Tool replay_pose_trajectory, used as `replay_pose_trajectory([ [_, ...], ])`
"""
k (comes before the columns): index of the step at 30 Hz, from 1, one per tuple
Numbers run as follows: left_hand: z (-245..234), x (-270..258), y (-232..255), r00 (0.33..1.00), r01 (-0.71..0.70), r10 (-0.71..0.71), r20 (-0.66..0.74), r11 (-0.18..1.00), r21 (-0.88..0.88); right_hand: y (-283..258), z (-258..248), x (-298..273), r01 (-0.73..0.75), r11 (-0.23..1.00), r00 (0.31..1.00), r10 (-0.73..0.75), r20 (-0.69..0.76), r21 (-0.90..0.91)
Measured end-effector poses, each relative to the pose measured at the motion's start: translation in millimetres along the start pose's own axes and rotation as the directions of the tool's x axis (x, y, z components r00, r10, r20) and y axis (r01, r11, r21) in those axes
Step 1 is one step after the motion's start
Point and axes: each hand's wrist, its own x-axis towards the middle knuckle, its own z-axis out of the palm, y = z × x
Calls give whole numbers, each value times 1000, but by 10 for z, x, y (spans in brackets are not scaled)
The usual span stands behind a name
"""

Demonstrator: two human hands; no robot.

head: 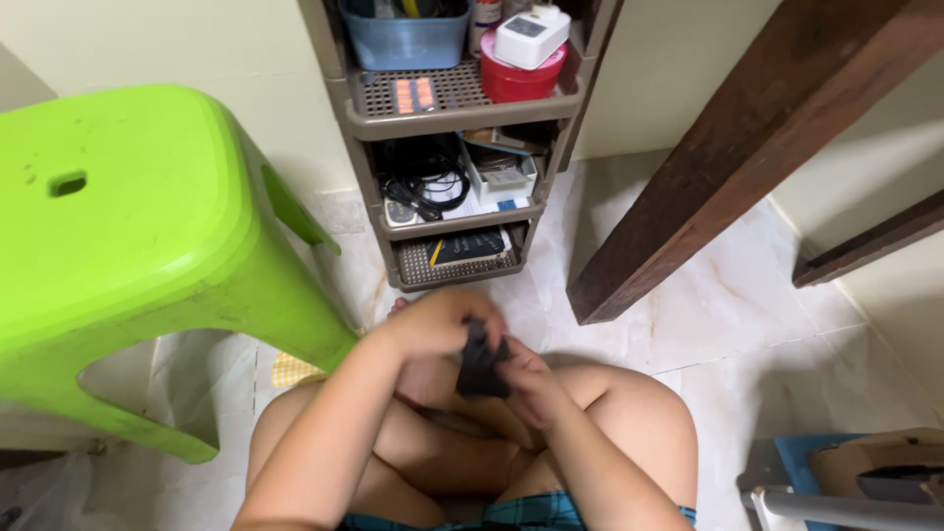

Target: The person sits on the floor and organizes various items from a plastic storage rack. They place a bottle, a red container, and a black box into the rack, then handle a green cable and a stack of patterned papers, folding and arranging them.

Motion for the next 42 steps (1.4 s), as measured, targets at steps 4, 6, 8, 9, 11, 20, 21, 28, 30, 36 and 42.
replay_pose_trajectory([
  [4, -455, 897, -415, 937, -83, -36, -347, 944, -320, 244, -597, 285, 47, 990, 991, -63, -115, -135],
  [6, -755, 1409, -582, 699, -124, -476, -533, 654, -746, 366, -753, 429, 20, 992, 974, -48, -222, -126],
  [8, -1003, 1825, -637, 495, 68, -697, -519, 626, -777, 411, -800, 511, -32, 990, 969, -2, -248, -135],
  [9, -1029, 1959, -660, 477, 153, -675, -562, 694, -703, 421, -786, 510, -62, 990, 963, 26, -267, -129],
  [11, -1080, 2187, -682, 448, 314, -611, -653, 791, -526, 378, -723, 507, -125, 985, 952, 84, -296, -122],
  [20, -525, 1625, -1021, 383, -103, -84, -920, 986, -133, 302, -989, 550, 129, 967, 959, -178, -220, -220],
  [21, -365, 1348, -1019, 404, -190, -64, -912, 970, -153, 319, -1023, 553, 164, 942, 930, -246, -272, -291],
  [28, 644, -692, -927, 445, -350, -126, -887, 887, -301, 215, -839, 403, 107, 838, 833, -370, -412, -535],
  [30, 824, -888, -869, 511, -306, -185, -839, 873, -379, 211, -596, 140, 76, 683, 923, -324, -209, -726],
  [36, 1051, -901, -756, 589, 336, 423, -689, 647, 685, 578, -73, -44, 223, 549, 974, -155, 165, -805],
  [42, 932, -997, -749, 890, 107, -65, -451, 992, 68, 493, -208, -38, -145, 910, 986, 100, -135, -388],
])
